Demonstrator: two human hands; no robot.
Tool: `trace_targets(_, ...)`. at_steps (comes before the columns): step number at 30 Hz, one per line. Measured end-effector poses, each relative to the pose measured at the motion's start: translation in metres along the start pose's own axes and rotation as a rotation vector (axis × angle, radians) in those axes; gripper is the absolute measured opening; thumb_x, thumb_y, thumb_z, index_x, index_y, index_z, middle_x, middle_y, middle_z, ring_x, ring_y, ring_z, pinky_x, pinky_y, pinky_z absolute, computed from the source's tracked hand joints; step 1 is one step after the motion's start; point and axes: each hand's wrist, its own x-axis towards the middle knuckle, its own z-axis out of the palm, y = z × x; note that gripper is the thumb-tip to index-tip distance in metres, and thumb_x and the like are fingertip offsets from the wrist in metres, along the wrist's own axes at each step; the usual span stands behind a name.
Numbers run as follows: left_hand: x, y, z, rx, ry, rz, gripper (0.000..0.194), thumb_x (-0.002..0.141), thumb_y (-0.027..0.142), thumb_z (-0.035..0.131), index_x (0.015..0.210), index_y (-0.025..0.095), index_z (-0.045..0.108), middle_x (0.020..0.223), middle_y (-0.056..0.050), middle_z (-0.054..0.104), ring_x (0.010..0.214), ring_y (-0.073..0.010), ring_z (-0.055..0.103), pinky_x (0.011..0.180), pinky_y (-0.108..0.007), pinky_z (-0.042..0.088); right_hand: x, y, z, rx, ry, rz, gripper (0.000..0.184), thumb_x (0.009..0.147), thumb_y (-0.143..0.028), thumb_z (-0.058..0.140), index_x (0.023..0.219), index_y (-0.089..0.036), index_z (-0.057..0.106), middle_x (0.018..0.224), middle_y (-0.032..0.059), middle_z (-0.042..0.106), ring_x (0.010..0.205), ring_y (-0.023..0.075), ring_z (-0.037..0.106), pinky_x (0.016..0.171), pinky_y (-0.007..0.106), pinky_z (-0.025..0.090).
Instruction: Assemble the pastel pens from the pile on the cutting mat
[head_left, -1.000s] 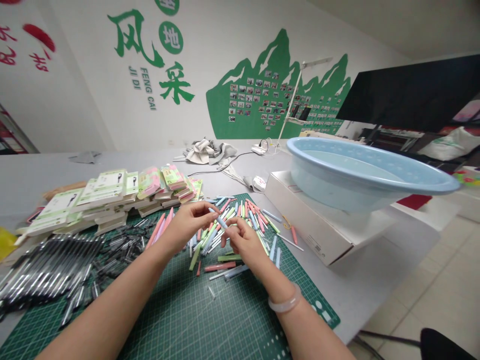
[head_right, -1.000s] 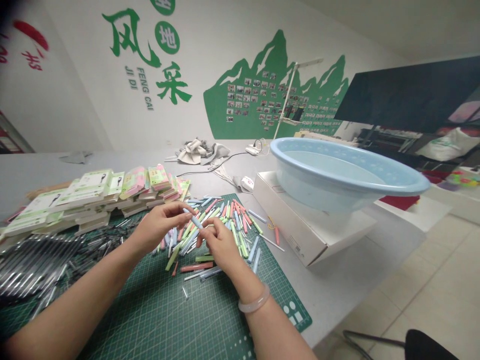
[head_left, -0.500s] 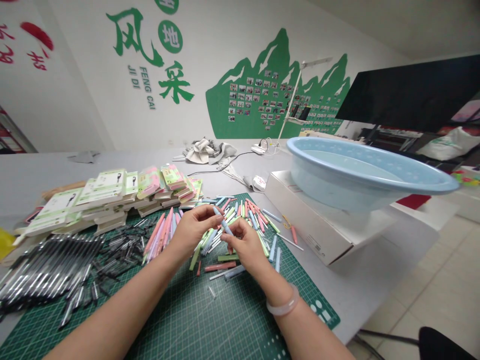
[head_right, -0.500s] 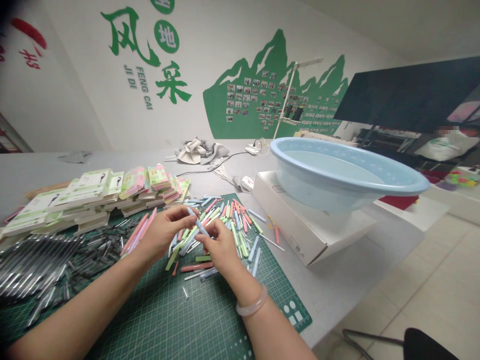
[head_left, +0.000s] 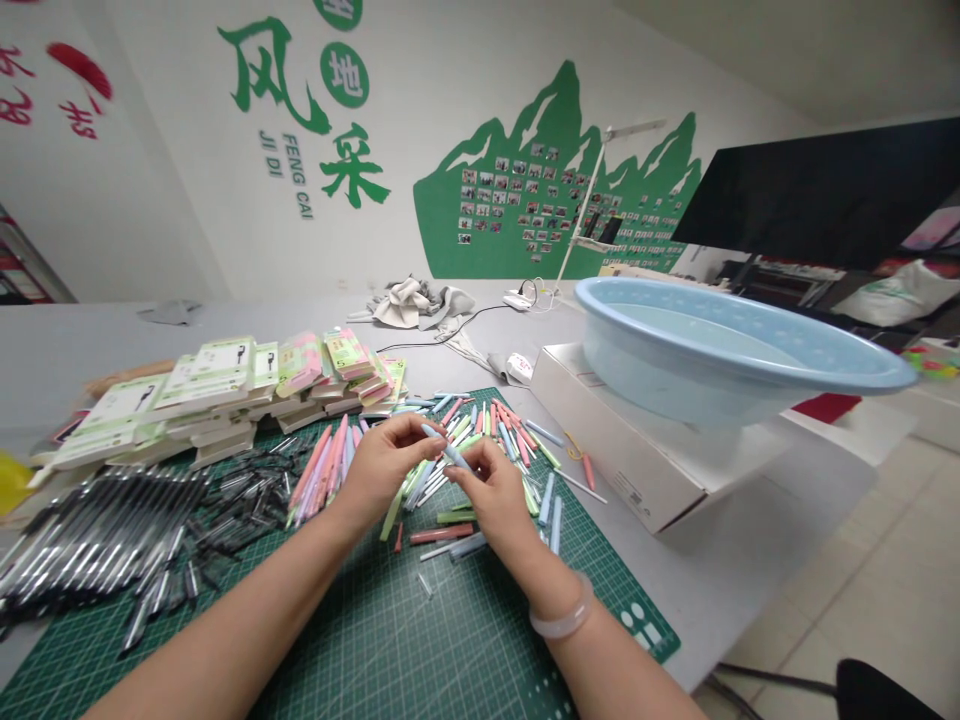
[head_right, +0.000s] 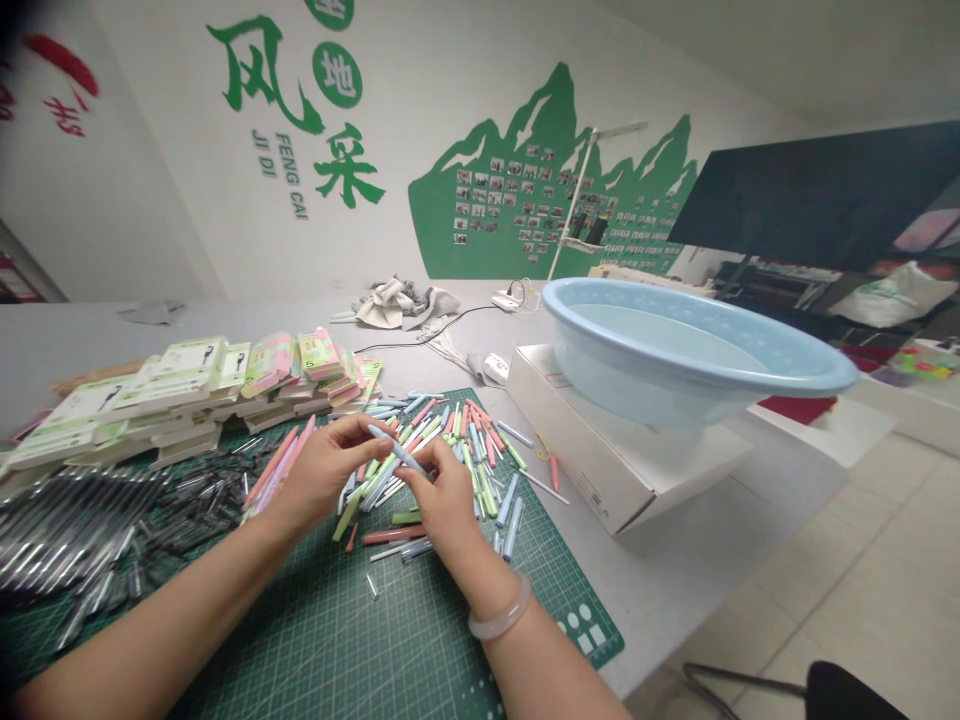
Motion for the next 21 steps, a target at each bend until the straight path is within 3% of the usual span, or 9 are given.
trace_targets(4, -0.002, -0.005, 0.009, -0.027, 0.036, 0.019, 0.016, 0.069, 0.028, 0.071, 0.078, 0.016, 0.066, 0.069, 0.000, 0.062, 0.066, -0.0135, 0.054, 0.064, -0.025, 0.042, -0.002, -0.004, -0.002, -0.175, 0.100, -0.077, 0.012, 0.074, -0.025, 0.065, 0.069, -0.021, 0.056, 0.063, -0.0030, 0.054, 0.058, 0.0132, 0.045, 0.057, 0.027, 0.033)
trace_targets(8, -0.001, -0.007, 0.009, -0.031, 0.039, 0.009, 0.015, 0.069, 0.028, 0.071, 0.076, 0.016, 0.066, 0.068, 0.001, 0.062, 0.064, -0.0127, 0.054, 0.063, -0.024, 0.041, -0.002, -0.001, -0.003, -0.135, 0.096, -0.072, 0.012, 0.073, -0.026, 0.067, 0.069, -0.021, 0.058, 0.063, -0.0024, 0.055, 0.059, 0.0136, 0.047, 0.057, 0.027, 0.034)
trace_targets(10, 0.001, -0.006, 0.004, -0.031, 0.014, 0.006, 0.014, 0.068, 0.028, 0.071, 0.075, 0.016, 0.067, 0.070, 0.000, 0.064, 0.065, -0.0135, 0.056, 0.064, -0.025, 0.042, 0.000, 0.000, -0.005, -0.010, 0.011, -0.001, 0.014, 0.073, -0.030, 0.067, 0.069, -0.020, 0.058, 0.061, -0.0022, 0.057, 0.055, 0.0130, 0.048, 0.054, 0.026, 0.036)
trace_targets(16, 0.008, 0.004, -0.023, -0.009, -0.226, -0.022, 0.015, 0.070, 0.028, 0.071, 0.081, 0.018, 0.070, 0.078, -0.004, 0.069, 0.068, -0.0160, 0.060, 0.063, -0.026, 0.043, 0.003, -0.006, -0.008, 0.416, -0.513, 0.225, 0.029, 0.082, -0.045, 0.055, 0.079, -0.016, 0.060, 0.064, 0.0021, 0.064, 0.048, 0.0104, 0.049, 0.051, 0.024, 0.037)
trace_targets(18, 0.008, 0.008, -0.030, 0.010, -0.274, -0.035, 0.017, 0.072, 0.029, 0.069, 0.084, 0.018, 0.071, 0.084, -0.006, 0.070, 0.074, -0.0181, 0.061, 0.064, -0.027, 0.044, 0.002, -0.008, -0.006, 0.460, -0.558, 0.246, 0.034, 0.086, -0.047, 0.050, 0.081, -0.015, 0.061, 0.063, 0.0025, 0.063, 0.047, 0.0090, 0.046, 0.049, 0.023, 0.034)
trace_targets(21, 0.006, 0.010, -0.028, -0.060, -0.315, -0.053, 0.029, 0.072, 0.028, 0.069, 0.100, 0.019, 0.068, 0.096, -0.009, 0.068, 0.088, -0.0217, 0.061, 0.074, -0.029, 0.045, 0.000, -0.009, -0.002, 0.479, -0.473, 0.237, 0.033, 0.085, -0.047, 0.053, 0.081, -0.015, 0.062, 0.061, 0.0005, 0.060, 0.047, 0.0078, 0.043, 0.049, 0.022, 0.031)
